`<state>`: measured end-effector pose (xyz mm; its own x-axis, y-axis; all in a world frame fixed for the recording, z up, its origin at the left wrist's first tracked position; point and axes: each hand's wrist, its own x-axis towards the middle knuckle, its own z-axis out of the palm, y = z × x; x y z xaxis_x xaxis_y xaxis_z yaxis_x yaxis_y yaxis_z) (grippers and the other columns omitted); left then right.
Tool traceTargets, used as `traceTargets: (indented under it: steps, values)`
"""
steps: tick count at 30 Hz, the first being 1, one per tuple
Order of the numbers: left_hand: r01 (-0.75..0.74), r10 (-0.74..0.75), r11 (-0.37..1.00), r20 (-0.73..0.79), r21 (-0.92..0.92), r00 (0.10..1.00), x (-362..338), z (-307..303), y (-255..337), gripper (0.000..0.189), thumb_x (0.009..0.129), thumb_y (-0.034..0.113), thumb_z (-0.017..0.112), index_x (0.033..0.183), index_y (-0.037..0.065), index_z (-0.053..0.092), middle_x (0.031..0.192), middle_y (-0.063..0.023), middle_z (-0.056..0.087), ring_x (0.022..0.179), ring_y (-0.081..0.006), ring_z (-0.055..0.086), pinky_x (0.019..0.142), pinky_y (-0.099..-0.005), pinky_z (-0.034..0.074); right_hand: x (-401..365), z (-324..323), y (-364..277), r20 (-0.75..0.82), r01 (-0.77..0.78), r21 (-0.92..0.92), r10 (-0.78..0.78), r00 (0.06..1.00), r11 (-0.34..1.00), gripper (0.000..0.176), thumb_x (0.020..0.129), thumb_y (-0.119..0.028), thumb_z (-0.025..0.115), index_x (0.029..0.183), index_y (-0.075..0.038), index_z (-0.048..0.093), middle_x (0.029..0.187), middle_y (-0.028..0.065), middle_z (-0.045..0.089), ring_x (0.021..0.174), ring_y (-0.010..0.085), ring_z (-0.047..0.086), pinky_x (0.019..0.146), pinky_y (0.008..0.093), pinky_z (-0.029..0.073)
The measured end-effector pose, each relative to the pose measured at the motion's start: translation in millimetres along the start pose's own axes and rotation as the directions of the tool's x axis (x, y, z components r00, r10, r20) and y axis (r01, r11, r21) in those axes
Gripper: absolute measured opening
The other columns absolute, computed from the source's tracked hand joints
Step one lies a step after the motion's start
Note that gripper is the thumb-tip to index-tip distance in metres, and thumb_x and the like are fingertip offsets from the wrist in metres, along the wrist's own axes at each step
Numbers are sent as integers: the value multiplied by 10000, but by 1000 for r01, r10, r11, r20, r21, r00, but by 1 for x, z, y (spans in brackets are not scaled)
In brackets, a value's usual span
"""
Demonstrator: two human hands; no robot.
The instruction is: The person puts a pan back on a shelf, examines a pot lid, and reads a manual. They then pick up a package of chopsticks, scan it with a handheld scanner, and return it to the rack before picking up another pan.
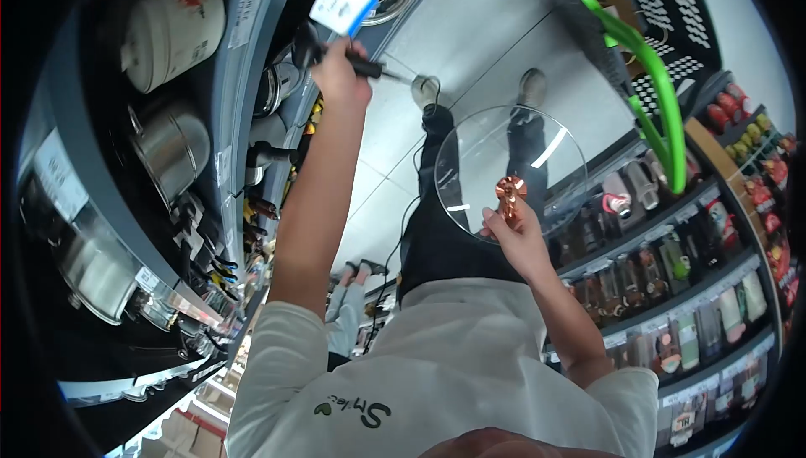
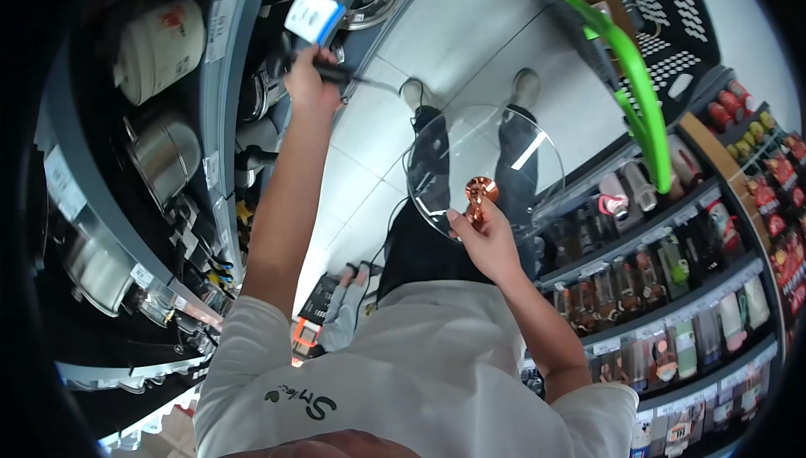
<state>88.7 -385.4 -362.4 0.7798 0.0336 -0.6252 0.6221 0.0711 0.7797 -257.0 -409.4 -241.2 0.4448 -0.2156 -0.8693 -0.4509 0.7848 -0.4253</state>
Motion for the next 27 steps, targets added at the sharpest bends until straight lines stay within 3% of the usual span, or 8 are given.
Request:
traceTargets:
  steps: [6,11,14,17,20,21,24,27]
  values:
    - [-155,154,988,-35,-28,988,82,61,6,137,874,-24,554,953,6,447,791,-93,569,631,-165,576,528,-278,484,32,-16,43,0,9,-133,-9,1000,991,297,894,-166,675,742,-56,445,600,-41,442,540,32,390,492,237,319]
    - [-121,120,993,-40,-14,992,128,79,22,128,907,46,467,792,-5,494,745,-88,550,608,-178,496,549,-282,478,57,-17,65,17,9,-206,-5,1000,978,331,880,-180,686,737,-41,422,557,-19,397,513,53,348,476,265,301]
    - [-202,198,973,50,109,979,181,61,26,92,903,37,480,906,-38,534,776,-108,588,625,-177,520,567,-276,491,68,-17,73,37,33,-208,-26,999,977,313,887,-185,677,744,-38,440,547,-7,444,497,62,405,475,259,328]
    - [-247,250,965,-23,87,968,107,72,14,26,881,11,543,879,-13,533,810,-91,621,637,-152,585,580,-262,495,81,-8,57,23,38,-172,-35,999,984,308,908,-231,649,756,-31,471,550,26,519,486,97,493,478,270,375]
    - [-364,354,924,95,116,930,87,33,-8,185,876,31,627,926,67,452,858,-55,587,694,-167,645,554,-267,500,108,-3,21,98,91,-283,-65,993,955,326,930,-291,611,774,-27,500,563,56,571,500,134,566,487,284,414]
    - [-378,374,917,52,130,926,69,24,-14,147,865,-9,607,936,31,484,919,-110,624,682,-178,627,581,-273,512,120,0,3,141,139,-337,-96,985,931,346,938,-324,589,778,-27,508,538,87,536,487,210,563,481,325,406]
    - [-261,262,942,24,209,965,37,-22,-28,231,845,35,671,815,76,445,678,-53,543,601,-149,574,544,-265,473,157,15,-57,253,440,-542,-361,898,716,286,896,-269,620,766,-34,521,582,146,502,545,348,549,501,424,390]
    - [-189,167,949,106,253,980,21,-95,-51,146,856,52,668,934,29,546,920,-113,657,713,-180,639,644,-278,502,192,41,-112,379,595,-636,-472,796,491,282,887,-311,615,797,-46,580,606,143,563,592,357,593,529,436,450]
